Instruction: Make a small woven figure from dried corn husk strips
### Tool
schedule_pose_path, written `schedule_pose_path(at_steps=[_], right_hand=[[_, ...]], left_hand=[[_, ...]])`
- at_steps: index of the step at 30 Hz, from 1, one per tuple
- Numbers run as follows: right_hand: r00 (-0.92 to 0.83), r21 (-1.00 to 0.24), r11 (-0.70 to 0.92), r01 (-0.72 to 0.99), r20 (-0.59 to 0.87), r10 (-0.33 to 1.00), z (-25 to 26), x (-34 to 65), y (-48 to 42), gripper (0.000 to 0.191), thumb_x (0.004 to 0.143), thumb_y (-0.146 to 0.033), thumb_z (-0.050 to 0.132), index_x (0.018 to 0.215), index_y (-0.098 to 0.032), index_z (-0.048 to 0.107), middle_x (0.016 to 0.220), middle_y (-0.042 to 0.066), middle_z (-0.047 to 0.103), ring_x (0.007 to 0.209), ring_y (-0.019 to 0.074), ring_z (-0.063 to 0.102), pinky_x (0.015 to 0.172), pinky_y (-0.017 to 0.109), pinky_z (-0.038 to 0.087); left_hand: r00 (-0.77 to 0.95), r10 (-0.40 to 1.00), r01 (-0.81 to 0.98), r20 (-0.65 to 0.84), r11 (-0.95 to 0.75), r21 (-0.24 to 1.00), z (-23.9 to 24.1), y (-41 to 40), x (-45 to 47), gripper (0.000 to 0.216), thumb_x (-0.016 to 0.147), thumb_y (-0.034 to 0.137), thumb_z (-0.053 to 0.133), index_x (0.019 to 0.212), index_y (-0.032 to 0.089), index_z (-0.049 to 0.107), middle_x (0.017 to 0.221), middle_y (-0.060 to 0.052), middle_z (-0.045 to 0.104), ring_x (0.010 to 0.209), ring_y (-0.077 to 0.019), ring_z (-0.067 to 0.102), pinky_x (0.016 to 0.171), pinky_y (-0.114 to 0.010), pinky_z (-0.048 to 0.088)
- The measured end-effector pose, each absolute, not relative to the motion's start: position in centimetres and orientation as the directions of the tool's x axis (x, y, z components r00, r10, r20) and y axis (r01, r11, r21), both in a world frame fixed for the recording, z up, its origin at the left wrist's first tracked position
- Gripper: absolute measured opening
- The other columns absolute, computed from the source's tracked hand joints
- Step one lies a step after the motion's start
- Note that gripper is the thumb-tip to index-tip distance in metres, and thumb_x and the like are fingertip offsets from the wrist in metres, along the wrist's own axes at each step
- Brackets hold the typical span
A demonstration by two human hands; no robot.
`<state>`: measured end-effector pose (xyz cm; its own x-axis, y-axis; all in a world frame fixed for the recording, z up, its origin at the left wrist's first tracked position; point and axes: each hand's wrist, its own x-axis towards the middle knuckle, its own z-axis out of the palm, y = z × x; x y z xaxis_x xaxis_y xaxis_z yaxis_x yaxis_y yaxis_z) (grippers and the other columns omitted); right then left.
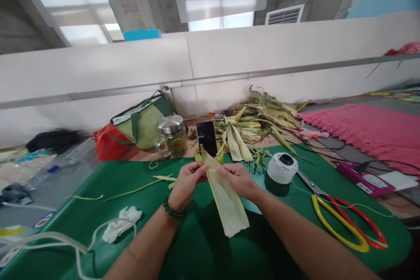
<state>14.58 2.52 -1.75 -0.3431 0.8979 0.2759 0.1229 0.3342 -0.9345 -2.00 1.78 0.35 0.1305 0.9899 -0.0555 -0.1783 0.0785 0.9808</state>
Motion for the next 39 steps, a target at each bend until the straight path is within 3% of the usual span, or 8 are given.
schedule_pose_path(at_steps=[6,11,15,20,23,27,36,39], right_hand=[[-0.264,-0.894,0.398,0.205,0.341,0.902,-2.1,14.2,2.5,0.043,0.084,-0.048,0.044,0.053,-0.019,0.036,0.053,-0.004,0.031,0.051,0.0088,0.029,0.046,0.022,0.024],[-0.121,-0.796,0.463,0.39,0.454,0.883,-2.7,13.9,2.4,0.039,0.087,-0.042,0.043,0.055,-0.019,0.039,0.053,-0.004,0.037,0.051,0.0099,0.035,0.051,0.023,0.027],[-0.011,-0.824,0.437,0.361,0.464,0.886,-2.4,14.4,2.7,0.038,0.087,-0.043,0.041,0.056,-0.02,0.037,0.053,-0.004,0.037,0.051,0.0104,0.035,0.05,0.024,0.029],[0.076,-0.91,0.348,0.224,0.373,0.925,-1.8,15.1,3.2,0.038,0.081,-0.047,0.049,0.056,-0.02,0.04,0.054,-0.004,0.04,0.051,0.0107,0.038,0.048,0.024,0.032],[-0.097,-0.976,0.206,0.074,0.198,0.975,-1.7,14.9,3.1,0.027,0.064,-0.039,0.07,0.072,-0.018,0.054,0.063,-0.003,0.054,0.058,0.0124,0.049,0.051,0.023,0.04],[-0.373,-1.0,0.022,-0.015,0.027,0.928,-2.0,14.7,3.0,0.04,0.051,-0.022,0.077,0.087,-0.015,0.061,0.076,0.0,0.065,0.066,0.0144,0.059,0.058,0.024,0.047],[-0.309,-0.993,-0.071,-0.09,-0.04,0.95,-2.0,15.3,3.7,0.032,0.058,-0.043,0.074,0.066,-0.015,0.062,0.057,-0.002,0.059,0.05,0.0105,0.054,0.05,0.023,0.043],[-0.203,-0.997,0.068,-0.029,0.073,0.976,-2.1,14.9,3.6,0.026,0.063,-0.039,0.069,0.059,-0.016,0.06,0.052,-0.003,0.054,0.047,0.009,0.049,0.048,0.023,0.041]], left_hand=[[0.105,0.994,-0.24,-0.043,0.067,0.968,0.3,1.8,-1.7,0.04,0.059,0.047,0.076,0.077,0.014,0.064,0.064,-0.002,0.065,0.058,-0.0133,0.059,0.057,-0.025,0.049],[0.14,0.99,-0.035,-0.019,0.024,0.999,-1.0,1.4,-0.4,0.034,0.049,0.032,0.083,0.069,0.016,0.06,0.059,0.003,0.059,0.06,-0.0137,0.057,0.055,-0.023,0.046],[0.336,0.939,0.006,-0.076,0.079,0.997,-1.4,1.0,0.2,0.028,0.048,0.027,0.082,0.066,0.013,0.066,0.065,-0.002,0.065,0.063,-0.0149,0.058,0.061,-0.025,0.047],[0.336,0.935,0.023,-0.11,0.109,0.994,-0.6,1.0,-0.7,0.028,0.059,0.039,0.077,0.064,0.012,0.069,0.058,-0.003,0.063,0.052,-0.0122,0.053,0.051,-0.023,0.044],[0.238,0.971,0.032,-0.029,0.022,0.999,-0.7,1.3,-1.2,0.029,0.063,0.042,0.073,0.06,0.014,0.068,0.056,-0.001,0.06,0.051,-0.0119,0.051,0.049,-0.023,0.044],[0.128,0.992,0.017,0.018,-0.02,1.0,-0.9,1.8,-1.5,0.033,0.065,0.046,0.071,0.06,0.013,0.065,0.052,0.001,0.056,0.048,-0.0105,0.048,0.045,-0.021,0.041],[0.109,0.992,-0.145,-0.064,0.08,0.986,-0.2,2.0,-1.5,0.06,0.063,0.044,0.073,0.112,0.013,0.058,0.065,0.0,0.065,0.051,-0.0115,0.055,0.048,-0.021,0.043],[0.119,0.989,-0.026,-0.088,0.092,0.995,-0.7,1.8,-1.1,0.057,0.057,0.037,0.077,0.105,0.013,0.059,0.067,-0.001,0.066,0.057,-0.0139,0.059,0.048,-0.021,0.044]])
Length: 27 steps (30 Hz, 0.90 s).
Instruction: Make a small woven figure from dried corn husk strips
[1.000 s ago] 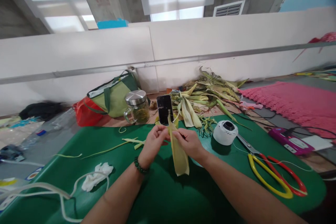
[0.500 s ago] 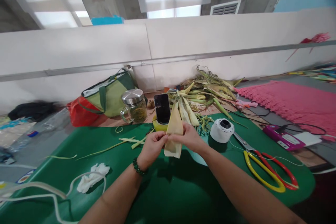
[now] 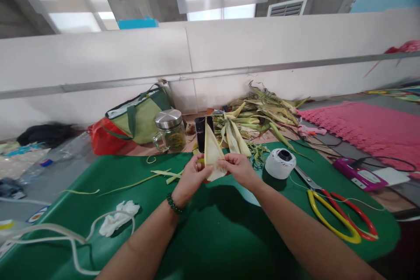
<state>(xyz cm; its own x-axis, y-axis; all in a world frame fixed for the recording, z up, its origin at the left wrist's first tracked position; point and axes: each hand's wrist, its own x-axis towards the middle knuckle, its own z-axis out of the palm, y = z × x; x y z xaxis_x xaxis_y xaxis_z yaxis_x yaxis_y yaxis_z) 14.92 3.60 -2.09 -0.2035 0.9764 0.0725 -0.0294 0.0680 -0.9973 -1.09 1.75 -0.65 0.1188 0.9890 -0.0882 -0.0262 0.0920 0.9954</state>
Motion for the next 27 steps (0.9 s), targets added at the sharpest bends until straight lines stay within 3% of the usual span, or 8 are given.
schedule_pose_path(at_steps=[4,8,14,22,27], right_hand=[[-0.154,-0.983,0.18,0.045,0.171,0.973,-2.2,14.7,3.4,0.017,0.068,-0.032,0.063,0.062,-0.016,0.063,0.056,-0.002,0.058,0.052,0.0106,0.051,0.051,0.023,0.042],[-0.255,-0.996,0.076,-0.041,0.084,0.963,-2.2,15.1,3.7,0.021,0.061,-0.025,0.069,0.08,-0.016,0.066,0.07,0.0,0.067,0.062,0.0139,0.06,0.06,0.026,0.048],[-0.276,-0.989,-0.022,-0.144,0.019,0.961,-1.9,16.0,4.4,0.031,0.06,-0.024,0.071,0.088,-0.016,0.062,0.068,0.0,0.068,0.06,0.0123,0.062,0.063,0.027,0.049],[-0.281,-0.999,-0.009,-0.052,0.006,0.96,-2.1,15.0,3.6,0.032,0.061,-0.018,0.068,0.091,-0.018,0.057,0.059,-0.005,0.063,0.054,0.012,0.06,0.056,0.025,0.047],[-0.347,-0.996,-0.068,-0.064,-0.041,0.937,-1.8,14.9,3.2,0.032,0.06,-0.019,0.07,0.088,-0.018,0.055,0.055,-0.005,0.063,0.054,0.0126,0.061,0.057,0.026,0.048]], left_hand=[[0.196,0.973,0.084,-0.121,0.106,0.991,-1.0,1.6,-0.9,0.038,0.058,0.04,0.075,0.078,0.01,0.067,0.068,-0.005,0.068,0.058,-0.0157,0.061,0.05,-0.022,0.044],[0.161,0.977,0.061,-0.139,0.131,0.99,-0.7,1.8,-1.4,0.046,0.06,0.052,0.071,0.08,0.011,0.07,0.073,-0.007,0.071,0.063,-0.0202,0.066,0.055,-0.026,0.046],[0.171,0.97,0.003,-0.17,0.172,0.985,0.1,1.8,-1.8,0.056,0.061,0.06,0.067,0.088,0.011,0.069,0.083,-0.01,0.072,0.063,-0.0196,0.066,0.053,-0.025,0.047],[0.158,0.978,0.082,-0.136,0.124,0.989,-0.2,1.5,-1.4,0.049,0.058,0.052,0.073,0.082,0.01,0.069,0.078,-0.008,0.071,0.068,-0.0199,0.065,0.054,-0.024,0.047],[0.072,0.989,0.012,-0.131,0.13,0.991,-0.2,1.5,-1.2,0.046,0.056,0.049,0.074,0.083,0.011,0.069,0.074,-0.006,0.072,0.062,-0.0192,0.066,0.055,-0.025,0.047]])
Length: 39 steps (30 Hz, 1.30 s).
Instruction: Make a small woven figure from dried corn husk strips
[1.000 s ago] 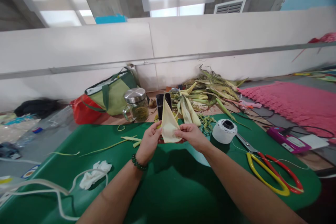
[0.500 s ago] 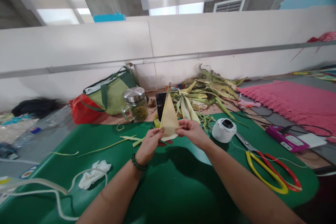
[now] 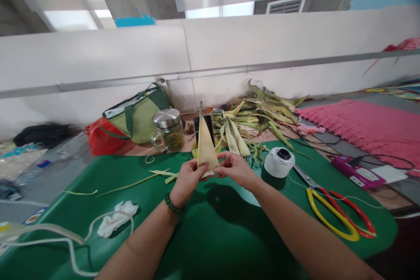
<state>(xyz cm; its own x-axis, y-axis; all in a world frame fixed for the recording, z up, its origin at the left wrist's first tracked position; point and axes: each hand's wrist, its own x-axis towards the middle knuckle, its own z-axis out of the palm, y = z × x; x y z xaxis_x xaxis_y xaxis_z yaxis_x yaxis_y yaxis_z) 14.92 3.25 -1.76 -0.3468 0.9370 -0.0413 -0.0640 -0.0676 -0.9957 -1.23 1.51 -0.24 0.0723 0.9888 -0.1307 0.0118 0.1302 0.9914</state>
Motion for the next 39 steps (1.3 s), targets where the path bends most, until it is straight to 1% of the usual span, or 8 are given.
schedule_pose_path(at_steps=[5,12,17,21,26,31,33,39], right_hand=[[-0.322,-0.991,-0.097,-0.093,-0.062,0.945,-1.3,15.2,3.3,0.033,0.059,-0.023,0.072,0.087,-0.017,0.056,0.054,-0.005,0.063,0.052,0.0128,0.063,0.056,0.025,0.048],[-0.305,-0.998,-0.043,-0.056,-0.023,0.952,-1.2,15.5,3.4,0.033,0.06,-0.024,0.071,0.088,-0.017,0.055,0.05,-0.007,0.059,0.05,0.0127,0.061,0.055,0.025,0.047],[-0.309,-0.997,-0.01,-0.073,0.013,0.951,-1.4,15.5,3.4,0.033,0.06,-0.021,0.07,0.089,-0.018,0.055,0.052,-0.007,0.059,0.051,0.0125,0.061,0.058,0.028,0.05],[-0.287,-0.997,0.023,-0.072,0.043,0.957,-1.7,15.3,3.4,0.035,0.061,-0.019,0.07,0.093,-0.018,0.055,0.057,-0.006,0.062,0.055,0.0122,0.061,0.062,0.029,0.051],[-0.315,-0.997,0.037,-0.068,0.057,0.947,-1.9,15.1,3.2,0.039,0.059,-0.02,0.074,0.094,-0.017,0.056,0.061,-0.005,0.064,0.057,0.0112,0.06,0.061,0.026,0.048],[-0.383,-1.0,-0.02,-0.022,-0.01,0.924,-2.0,15.0,3.3,0.022,0.06,-0.029,0.076,0.07,-0.015,0.062,0.057,-0.003,0.062,0.052,0.0097,0.057,0.054,0.023,0.046],[-0.378,-1.0,-0.027,0.0,-0.025,0.926,-2.0,15.0,3.3,0.02,0.062,-0.032,0.074,0.063,-0.015,0.063,0.055,-0.002,0.062,0.049,0.0088,0.055,0.052,0.023,0.046],[-0.404,-0.999,-0.039,-0.01,-0.031,0.914,-2.3,15.0,3.3,0.021,0.061,-0.033,0.075,0.065,-0.015,0.066,0.056,-0.002,0.064,0.05,0.0087,0.057,0.053,0.022,0.049]], left_hand=[[0.085,0.986,-0.046,-0.14,0.145,0.988,0.1,1.6,-1.5,0.047,0.051,0.051,0.077,0.077,0.012,0.07,0.068,-0.005,0.071,0.057,-0.0186,0.065,0.052,-0.024,0.045],[0.099,0.987,0.013,-0.123,0.123,0.992,0.3,1.6,-1.7,0.044,0.056,0.048,0.076,0.08,0.012,0.07,0.073,-0.006,0.072,0.06,-0.0193,0.066,0.054,-0.026,0.046],[0.137,0.973,0.014,-0.183,0.183,0.983,0.4,1.5,-1.6,0.045,0.055,0.043,0.078,0.084,0.011,0.069,0.076,-0.007,0.071,0.062,-0.0176,0.065,0.053,-0.024,0.046],[0.193,0.95,0.06,-0.247,0.24,0.969,0.1,1.5,-1.4,0.037,0.055,0.036,0.079,0.079,0.01,0.069,0.068,-0.006,0.069,0.055,-0.0135,0.061,0.051,-0.023,0.045],[0.17,0.969,0.065,-0.178,0.169,0.983,0.1,1.4,-1.3,0.024,0.058,0.029,0.076,0.069,0.01,0.068,0.058,-0.003,0.063,0.05,-0.0112,0.056,0.049,-0.022,0.042],[0.237,0.956,0.111,-0.175,0.153,0.982,0.7,1.1,-1.2,0.027,0.059,0.032,0.076,0.075,0.01,0.07,0.065,-0.003,0.065,0.055,-0.0109,0.055,0.052,-0.021,0.043],[0.264,0.948,0.116,-0.177,0.15,0.982,0.6,1.1,-1.2,0.027,0.06,0.033,0.075,0.075,0.01,0.07,0.065,-0.003,0.065,0.054,-0.0107,0.055,0.052,-0.022,0.043],[0.185,0.967,0.138,-0.174,0.15,0.979,0.0,1.5,-1.4,0.017,0.058,0.024,0.072,0.069,0.011,0.069,0.056,-0.001,0.062,0.049,-0.0114,0.055,0.049,-0.023,0.044]])
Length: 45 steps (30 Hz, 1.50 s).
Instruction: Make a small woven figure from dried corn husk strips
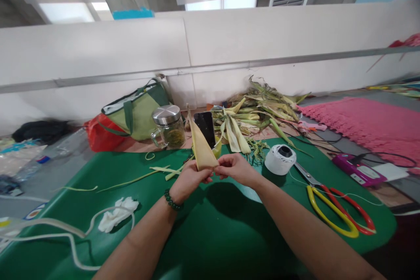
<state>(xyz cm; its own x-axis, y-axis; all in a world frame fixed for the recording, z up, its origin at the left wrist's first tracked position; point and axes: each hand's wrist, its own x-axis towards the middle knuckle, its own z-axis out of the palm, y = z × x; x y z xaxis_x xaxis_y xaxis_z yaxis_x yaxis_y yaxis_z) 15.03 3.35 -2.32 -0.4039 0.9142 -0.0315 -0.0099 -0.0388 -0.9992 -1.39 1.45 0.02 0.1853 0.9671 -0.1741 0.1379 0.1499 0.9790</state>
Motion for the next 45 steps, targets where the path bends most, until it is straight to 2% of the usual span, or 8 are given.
schedule_pose_path(at_steps=[6,12,19,23,29,32,37,45], right_hand=[[-0.409,-0.996,0.018,0.083,-0.018,0.912,-3.0,15.2,3.6,0.019,0.066,-0.032,0.07,0.061,-0.015,0.064,0.053,-0.001,0.063,0.048,0.0091,0.057,0.047,0.02,0.046],[-0.409,-0.991,0.03,0.128,-0.025,0.912,-3.3,15.2,3.6,0.008,0.066,-0.023,0.065,0.067,-0.014,0.065,0.055,-0.001,0.063,0.048,0.0095,0.057,0.045,0.019,0.045],[-0.436,-0.999,0.024,0.037,0.006,0.9,-3.1,15.2,3.5,0.018,0.065,-0.033,0.07,0.066,-0.015,0.065,0.055,-0.002,0.064,0.048,0.0101,0.058,0.049,0.022,0.048],[-0.449,-0.995,0.062,0.073,0.023,0.893,-3.1,15.3,3.5,0.018,0.067,-0.033,0.069,0.066,-0.016,0.064,0.057,-0.001,0.064,0.05,0.0114,0.06,0.051,0.023,0.048],[-0.464,-0.963,0.191,0.193,0.082,0.882,-3.3,15.3,3.3,0.01,0.075,-0.023,0.057,0.071,-0.016,0.062,0.06,0.0,0.064,0.053,0.0114,0.059,0.051,0.022,0.045],[-0.462,-0.92,0.27,0.285,0.115,0.88,-3.3,15.2,3.1,0.01,0.076,-0.019,0.052,0.074,-0.017,0.062,0.061,0.0,0.063,0.054,0.0118,0.058,0.05,0.022,0.042],[-0.47,-0.77,0.412,0.487,0.167,0.867,-2.7,14.9,2.7,0.012,0.075,-0.011,0.051,0.068,-0.017,0.059,0.059,-0.001,0.06,0.052,0.0107,0.052,0.049,0.021,0.035],[-0.474,-0.564,0.454,0.69,0.122,0.872,-2.0,14.2,2.2,0.01,0.079,-0.011,0.052,0.072,-0.016,0.057,0.066,0.001,0.057,0.06,0.0116,0.048,0.056,0.022,0.029]], left_hand=[[0.218,0.962,0.12,-0.162,0.138,0.983,0.2,1.3,-1.1,0.014,0.059,0.024,0.07,0.064,0.012,0.067,0.059,-0.001,0.062,0.052,-0.0119,0.057,0.052,-0.023,0.047],[0.196,0.971,0.201,-0.136,0.095,0.975,0.1,1.2,-1.1,0.014,0.06,0.025,0.068,0.065,0.012,0.068,0.056,-0.002,0.062,0.048,-0.0112,0.054,0.048,-0.022,0.045],[0.273,0.952,0.195,-0.138,0.085,0.977,0.6,1.2,-1.4,0.013,0.057,0.025,0.068,0.062,0.013,0.068,0.055,-0.001,0.06,0.049,-0.0105,0.05,0.048,-0.021,0.042],[0.254,0.96,0.203,-0.12,0.069,0.977,0.8,1.1,-1.3,0.012,0.058,0.024,0.067,0.057,0.013,0.065,0.054,-0.001,0.058,0.048,-0.0099,0.047,0.046,-0.021,0.04],[0.233,0.968,0.242,-0.092,0.034,0.97,0.4,1.1,-1.2,0.014,0.062,0.025,0.064,0.056,0.013,0.06,0.051,0.0,0.053,0.046,-0.0091,0.044,0.044,-0.021,0.037],[0.247,0.965,0.275,-0.089,0.019,0.961,0.3,1.2,-1.3,0.013,0.062,0.024,0.063,0.055,0.013,0.06,0.051,0.0,0.052,0.046,-0.0096,0.045,0.044,-0.021,0.038],[0.24,0.965,0.336,-0.104,0.018,0.942,-0.3,1.5,-1.8,0.01,0.06,0.021,0.06,0.054,0.013,0.059,0.051,0.0,0.053,0.047,-0.0106,0.047,0.044,-0.021,0.041],[0.251,0.962,0.419,-0.11,-0.006,0.908,-0.5,2.0,-1.9,0.006,0.058,0.015,0.052,0.056,0.013,0.058,0.051,0.001,0.052,0.046,-0.0105,0.048,0.044,-0.022,0.043]])
